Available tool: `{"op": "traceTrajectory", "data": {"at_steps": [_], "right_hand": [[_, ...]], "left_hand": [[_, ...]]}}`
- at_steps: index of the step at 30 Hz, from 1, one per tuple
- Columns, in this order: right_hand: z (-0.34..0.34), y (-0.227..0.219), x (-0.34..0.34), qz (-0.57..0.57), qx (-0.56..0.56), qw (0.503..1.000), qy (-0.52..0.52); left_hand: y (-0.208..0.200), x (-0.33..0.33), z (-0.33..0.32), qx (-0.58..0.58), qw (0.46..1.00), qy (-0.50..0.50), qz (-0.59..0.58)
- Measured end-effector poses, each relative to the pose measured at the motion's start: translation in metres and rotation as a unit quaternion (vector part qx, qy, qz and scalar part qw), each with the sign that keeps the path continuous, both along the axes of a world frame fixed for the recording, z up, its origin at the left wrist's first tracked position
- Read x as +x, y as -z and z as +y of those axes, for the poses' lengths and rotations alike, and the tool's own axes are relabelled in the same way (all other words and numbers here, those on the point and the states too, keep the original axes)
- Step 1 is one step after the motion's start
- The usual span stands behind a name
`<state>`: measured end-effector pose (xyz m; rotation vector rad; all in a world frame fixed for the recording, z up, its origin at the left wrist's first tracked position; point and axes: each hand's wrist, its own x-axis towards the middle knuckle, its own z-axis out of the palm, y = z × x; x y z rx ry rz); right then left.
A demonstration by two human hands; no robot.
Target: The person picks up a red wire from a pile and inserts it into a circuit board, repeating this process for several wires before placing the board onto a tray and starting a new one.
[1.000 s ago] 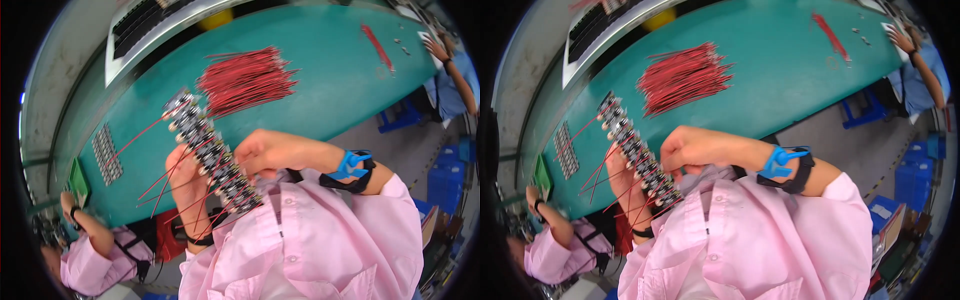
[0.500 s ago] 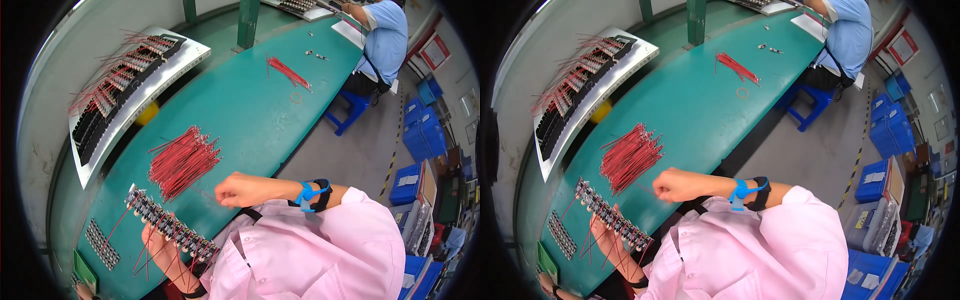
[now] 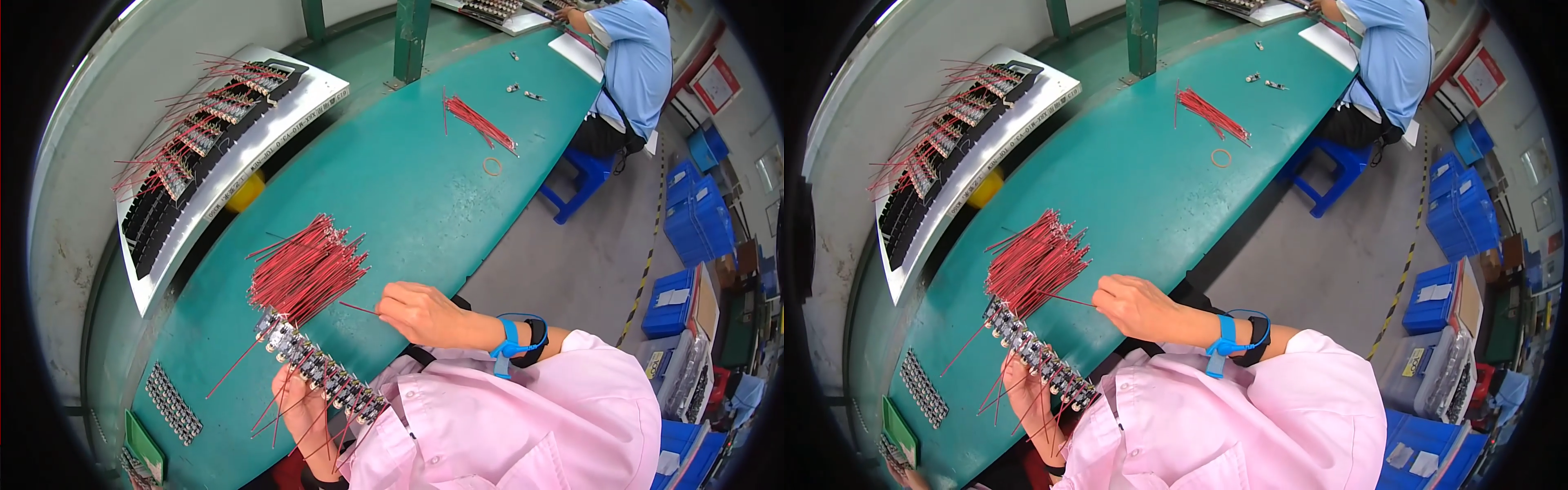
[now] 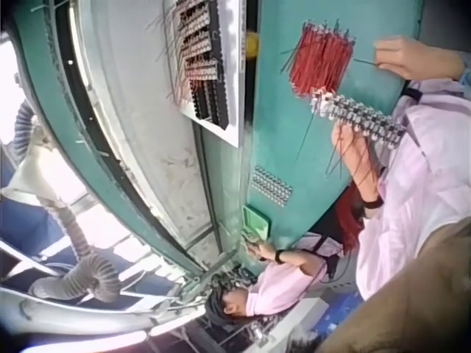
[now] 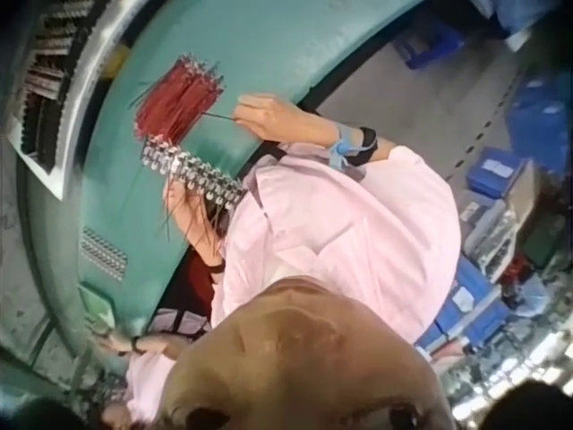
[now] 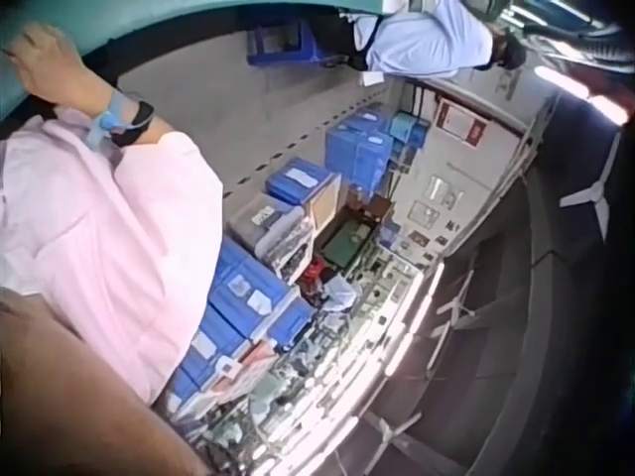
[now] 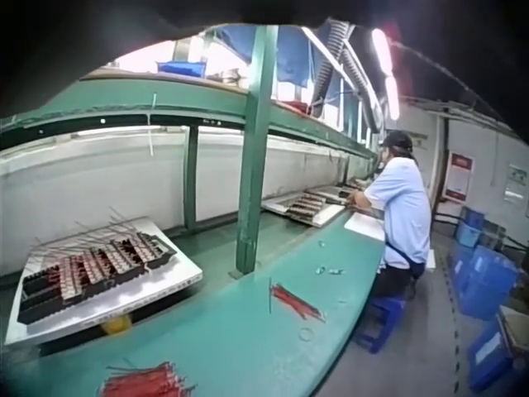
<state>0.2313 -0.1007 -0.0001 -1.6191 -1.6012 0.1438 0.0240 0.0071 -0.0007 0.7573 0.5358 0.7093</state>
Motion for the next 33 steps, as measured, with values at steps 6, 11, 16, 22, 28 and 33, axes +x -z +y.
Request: {"op": "traceTrajectory", "data": {"at_steps": [6, 11, 16, 22, 28, 33], "right_hand": [[0.007, -0.010, 0.010, 0.037, -0.013, 0.999, 0.014], [0.041, -0.050, 0.006, 0.356, -0.089, 0.930, 0.013], [0.058, -0.055, 0.003, 0.460, -0.119, 0.880, -0.020], [0.035, -0.037, -0.004, 0.231, -0.110, 0.965, 0.052], [0.016, -0.007, -0.003, 0.034, -0.065, 0.994, 0.075], [0.015, -0.004, -0.001, -0.020, -0.053, 0.996, 0.065]], "left_hand": [[-0.006, 0.019, -0.003, 0.033, 0.999, 0.004, 0.019], [-0.005, 0.024, -0.012, -0.011, 0.999, -0.020, 0.037], [-0.002, 0.021, -0.016, -0.040, 0.999, 0.008, 0.026], [0.004, 0.011, -0.010, -0.007, 1.000, -0.008, 0.015], [-0.007, 0.008, -0.006, -0.023, 0.999, -0.039, -0.004], [-0.007, 0.010, -0.006, -0.018, 0.998, -0.052, 0.001]]}}
